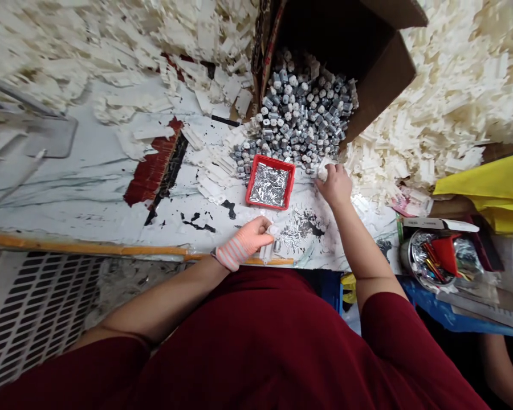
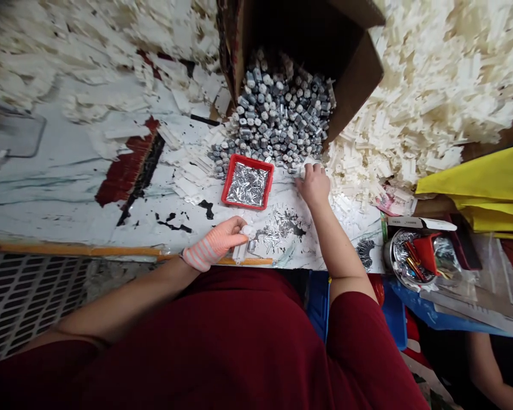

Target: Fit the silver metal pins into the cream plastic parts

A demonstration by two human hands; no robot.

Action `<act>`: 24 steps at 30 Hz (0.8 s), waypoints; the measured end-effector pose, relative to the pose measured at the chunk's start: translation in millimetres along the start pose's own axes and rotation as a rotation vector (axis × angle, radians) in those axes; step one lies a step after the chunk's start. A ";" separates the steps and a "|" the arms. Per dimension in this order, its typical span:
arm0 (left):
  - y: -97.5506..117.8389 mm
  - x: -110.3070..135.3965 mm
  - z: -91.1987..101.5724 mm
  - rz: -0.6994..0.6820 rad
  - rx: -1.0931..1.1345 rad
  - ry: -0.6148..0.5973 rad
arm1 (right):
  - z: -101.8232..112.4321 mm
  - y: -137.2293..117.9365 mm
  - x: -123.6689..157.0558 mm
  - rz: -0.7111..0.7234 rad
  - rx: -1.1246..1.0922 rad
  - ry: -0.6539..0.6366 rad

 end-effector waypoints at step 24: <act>-1.0 -4.3 5.8 0.100 0.326 0.055 | 5.7 27.6 -46.4 -0.049 -0.260 -0.029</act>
Point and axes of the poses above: each hand's wrist, its own x-axis away from the middle knuckle, its own z-axis out of the back of the hand, y = z × x, the point moved 8 cm from there along -x, towards the middle knuckle, and after that the axes turned 8 degrees about y, right-handed, at the moved point
